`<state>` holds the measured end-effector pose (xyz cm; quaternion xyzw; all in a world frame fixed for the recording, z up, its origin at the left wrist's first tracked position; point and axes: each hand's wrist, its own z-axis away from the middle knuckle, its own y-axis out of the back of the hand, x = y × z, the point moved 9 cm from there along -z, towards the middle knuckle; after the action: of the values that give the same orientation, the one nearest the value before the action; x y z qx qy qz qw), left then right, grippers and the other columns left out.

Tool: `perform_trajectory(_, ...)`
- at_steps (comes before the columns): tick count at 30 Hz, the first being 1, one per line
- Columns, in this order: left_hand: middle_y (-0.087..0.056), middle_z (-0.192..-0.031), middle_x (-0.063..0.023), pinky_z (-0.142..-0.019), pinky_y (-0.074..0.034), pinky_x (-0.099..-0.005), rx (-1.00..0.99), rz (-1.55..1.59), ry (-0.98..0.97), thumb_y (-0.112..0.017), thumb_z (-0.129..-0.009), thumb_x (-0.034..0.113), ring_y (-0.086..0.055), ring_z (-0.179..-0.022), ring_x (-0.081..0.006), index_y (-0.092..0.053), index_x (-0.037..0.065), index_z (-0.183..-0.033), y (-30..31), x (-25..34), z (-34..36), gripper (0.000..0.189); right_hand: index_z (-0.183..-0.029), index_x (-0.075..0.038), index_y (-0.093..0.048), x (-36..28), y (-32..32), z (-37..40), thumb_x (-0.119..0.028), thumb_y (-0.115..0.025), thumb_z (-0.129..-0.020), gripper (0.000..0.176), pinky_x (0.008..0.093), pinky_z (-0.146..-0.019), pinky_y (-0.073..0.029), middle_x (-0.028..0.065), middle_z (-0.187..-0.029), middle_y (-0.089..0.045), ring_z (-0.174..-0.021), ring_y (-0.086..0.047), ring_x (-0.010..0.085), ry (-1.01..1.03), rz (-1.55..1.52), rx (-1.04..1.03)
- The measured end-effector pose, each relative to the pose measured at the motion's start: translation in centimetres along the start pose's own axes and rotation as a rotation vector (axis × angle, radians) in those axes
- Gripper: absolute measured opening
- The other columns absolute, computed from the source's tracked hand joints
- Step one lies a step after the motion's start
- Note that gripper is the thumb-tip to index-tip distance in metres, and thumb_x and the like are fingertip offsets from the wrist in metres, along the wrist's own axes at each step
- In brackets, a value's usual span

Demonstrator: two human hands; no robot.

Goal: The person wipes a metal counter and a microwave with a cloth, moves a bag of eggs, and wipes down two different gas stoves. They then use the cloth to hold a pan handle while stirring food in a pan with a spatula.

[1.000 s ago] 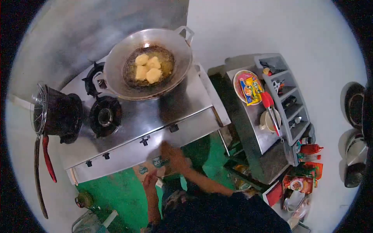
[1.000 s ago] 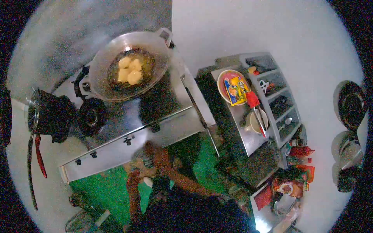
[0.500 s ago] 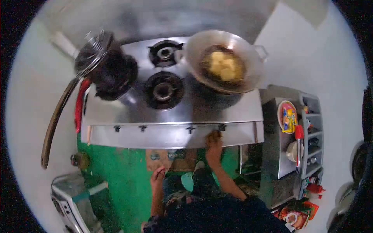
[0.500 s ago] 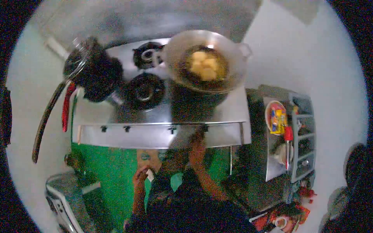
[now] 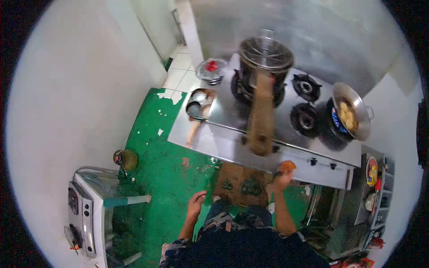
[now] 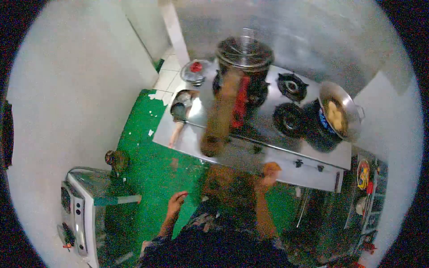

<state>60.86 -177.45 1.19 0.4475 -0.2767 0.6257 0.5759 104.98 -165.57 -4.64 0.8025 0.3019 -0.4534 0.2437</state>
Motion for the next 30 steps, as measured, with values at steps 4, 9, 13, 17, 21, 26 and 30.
perform_trajectory(4,-0.062,-0.106,-0.0039,-0.076,-0.044,-0.0268,0.09,0.103,0.032,-0.058,-0.085,0.019,-0.056,-0.094,-0.0143,-0.063,0.007,-0.106,8.0,-2.7,-0.1,0.024,-0.118,-0.005,-0.051,-10.6,-18.6,6.6,-0.004,-0.05,-0.077,0.042,0.0444,-0.095,-0.036,0.0171,-0.124,-0.048,-0.113,-0.043,0.0362,0.161,0.649,-0.614)
perform_trajectory(9,-0.062,-0.098,-0.0027,-0.081,-0.042,-0.0273,0.254,0.295,0.104,-0.058,-0.085,0.013,-0.055,-0.092,-0.015,-0.063,0.004,-0.102,12.9,-4.7,-0.2,0.02,-0.121,-0.01,-0.053,-15.5,-30.7,12.2,-0.005,-0.055,-0.076,0.045,0.0426,-0.093,-0.041,0.0158,-0.121,-0.052,-0.112,-0.047,0.0357,0.118,0.51,-0.999)
perform_trajectory(13,-0.063,-0.099,-0.0042,-0.079,-0.043,-0.0287,0.129,0.26,0.105,-0.056,-0.088,0.022,-0.057,-0.091,-0.017,-0.062,0.004,-0.103,10.0,-3.7,-1.0,0.024,-0.113,-0.008,-0.058,-17.8,-33.9,16.8,0.0,-0.059,-0.075,0.038,0.0385,-0.089,-0.041,0.0141,-0.102,-0.06,-0.102,-0.052,0.0289,-0.492,-0.178,-1.43)
perform_trajectory(17,-0.061,-0.106,-0.0073,-0.079,-0.046,-0.0342,-0.109,0.745,0.329,-0.051,-0.09,0.037,-0.056,-0.098,-0.021,-0.055,0.005,-0.113,2.7,0.7,-1.0,0.041,-0.114,-0.003,-0.054,-20.9,-25.7,16.2,-0.008,-0.062,-0.078,0.038,0.0372,-0.089,-0.041,0.0157,-0.115,-0.055,-0.107,-0.051,0.0302,-0.308,-0.009,-0.858)
perform_trajectory(21,-0.056,-0.114,-0.0084,-0.085,-0.045,-0.0408,-0.461,0.751,0.381,-0.051,-0.088,0.045,-0.053,-0.104,-0.0241,-0.048,0.006,-0.122,-5.1,0.2,-1.7,0.052,-0.119,-0.002,-0.049,-23.1,-18.0,16.6,-0.021,-0.059,-0.083,0.042,0.0413,-0.092,-0.04,0.0162,-0.123,-0.049,-0.111,-0.049,0.0348,-0.063,0.198,-1.09)
perform_trajectory(26,-0.056,-0.113,-0.0082,-0.085,-0.046,-0.0412,-0.65,0.665,0.426,-0.052,-0.088,0.044,-0.054,-0.103,-0.0249,-0.049,0.007,-0.121,-14.3,-1.6,0.0,0.049,-0.124,-0.006,-0.047,-22.6,-8.1,13.0,-0.03,-0.053,-0.087,0.045,0.0431,-0.095,-0.038,0.0143,-0.128,-0.047,-0.114,-0.046,0.0354,0.221,0.548,-1.229)
perform_trajectory(30,-0.053,-0.118,-0.0096,-0.087,-0.045,-0.0418,-0.726,0.674,0.422,-0.052,-0.088,0.04,-0.052,-0.106,-0.0261,-0.045,0.008,-0.123,-20.3,1.0,2.5,0.048,-0.125,-0.011,-0.049,-21.6,4.1,5.6,-0.029,-0.051,-0.089,0.04,0.0407,-0.095,-0.04,0.0139,-0.126,-0.05,-0.114,-0.048,0.0334,-0.137,0.363,-0.949)
